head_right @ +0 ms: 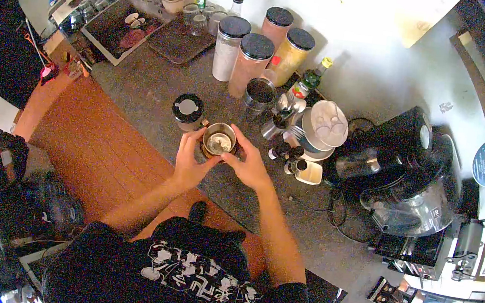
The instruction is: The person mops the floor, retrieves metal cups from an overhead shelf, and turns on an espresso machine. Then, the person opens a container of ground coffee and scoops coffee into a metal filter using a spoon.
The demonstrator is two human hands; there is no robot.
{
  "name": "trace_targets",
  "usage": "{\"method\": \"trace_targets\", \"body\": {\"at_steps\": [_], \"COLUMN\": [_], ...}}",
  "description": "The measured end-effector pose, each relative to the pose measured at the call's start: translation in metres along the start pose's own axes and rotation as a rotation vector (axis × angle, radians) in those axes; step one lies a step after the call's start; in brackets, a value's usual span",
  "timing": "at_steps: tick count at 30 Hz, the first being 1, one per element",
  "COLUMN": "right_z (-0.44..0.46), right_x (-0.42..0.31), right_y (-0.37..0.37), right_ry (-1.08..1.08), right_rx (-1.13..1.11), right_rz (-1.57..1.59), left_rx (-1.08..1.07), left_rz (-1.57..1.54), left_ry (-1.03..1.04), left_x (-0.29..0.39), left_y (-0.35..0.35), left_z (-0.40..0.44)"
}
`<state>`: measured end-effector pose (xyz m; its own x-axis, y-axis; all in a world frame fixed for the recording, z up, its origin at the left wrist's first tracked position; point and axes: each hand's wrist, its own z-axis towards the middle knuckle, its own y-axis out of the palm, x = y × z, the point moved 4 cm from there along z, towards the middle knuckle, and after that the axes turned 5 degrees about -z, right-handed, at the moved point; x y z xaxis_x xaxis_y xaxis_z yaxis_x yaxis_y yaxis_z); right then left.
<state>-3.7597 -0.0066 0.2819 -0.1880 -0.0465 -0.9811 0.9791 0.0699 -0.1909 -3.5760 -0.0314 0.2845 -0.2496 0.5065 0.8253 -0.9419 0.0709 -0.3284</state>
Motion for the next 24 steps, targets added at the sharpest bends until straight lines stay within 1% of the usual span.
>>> {"method": "trace_targets", "body": {"at_steps": [2,5,8,9,10,11,12,13,14,15,16,17,18,19,20,21,22,23,24], "right_z": [0.002,0.005,0.003,0.004,0.002,0.005,0.002,-0.004,-0.008,-0.015,-0.028,-0.042,-0.055,-0.072,-0.094,-0.118,-0.145,-0.174,-0.202], "right_x": [0.0,0.013,0.008,0.018,0.0,0.021,0.024,0.011,0.012,0.01,-0.011,-0.039,-0.051,-0.075,-0.101,-0.139,-0.171,-0.201,-0.243], "right_y": [0.001,0.001,0.001,0.001,0.004,0.0,0.001,-0.002,-0.005,-0.014,-0.024,-0.037,-0.054,-0.076,-0.098,-0.12,-0.144,-0.169,-0.193], "right_ry": [-0.001,-0.001,0.06,0.04,0.053,-0.038,-0.067,-0.023,-0.043,-0.08,-0.055,-0.036,-0.081,-0.105,-0.122,-0.305,-0.427,-0.393,-0.512], "right_rx": [-0.031,-0.018,-0.052,-0.043,-0.053,-0.072,-0.033,-0.008,0.025,0.058,0.08,0.13,0.198,0.29,0.37,0.556,0.731,0.833,0.97], "right_rz": [0.033,-0.003,0.071,0.081,0.18,0.014,0.046,0.058,0.097,-0.011,0.085,0.041,-0.004,-0.121,-0.236,-0.394,-0.482,-0.493,-0.597], "left_rx": [0.003,0.005,0.032,0.046,0.055,0.052,0.052,0.088,0.124,0.203,0.216,0.228,0.253,0.283,0.184,0.089,-0.001,-0.065,-0.121], "left_rz": [0.004,0.001,0.003,0.002,-0.007,-0.108,-0.091,-0.075,-0.057,-0.033,-0.09,-0.142,-0.231,-0.313,-0.315,-0.307,-0.293,-0.327,-0.344], "left_ry": [-0.01,-0.018,0.017,0.033,0.056,-0.1,-0.074,0.0,0.075,0.185,0.223,0.254,0.34,0.418,0.508,0.595,0.68,0.731,0.819], "left_x": [-0.003,-0.008,-0.006,-0.003,0.0,-0.018,-0.017,-0.014,-0.011,-0.01,-0.016,-0.022,-0.021,-0.006,0.01,0.054,0.102,0.156,0.208], "left_y": [0.001,0.003,0.002,0.001,0.002,0.007,0.005,0.003,0.001,-0.001,-0.001,0.005,0.017,0.029,0.046,0.055,0.063,0.076,0.088], "left_z": [0.0,-0.001,-0.001,0.001,0.002,-0.005,-0.008,-0.011,-0.013,-0.019,-0.024,-0.025,-0.023,-0.016,-0.009,0.002,0.011,0.025,0.039]}}
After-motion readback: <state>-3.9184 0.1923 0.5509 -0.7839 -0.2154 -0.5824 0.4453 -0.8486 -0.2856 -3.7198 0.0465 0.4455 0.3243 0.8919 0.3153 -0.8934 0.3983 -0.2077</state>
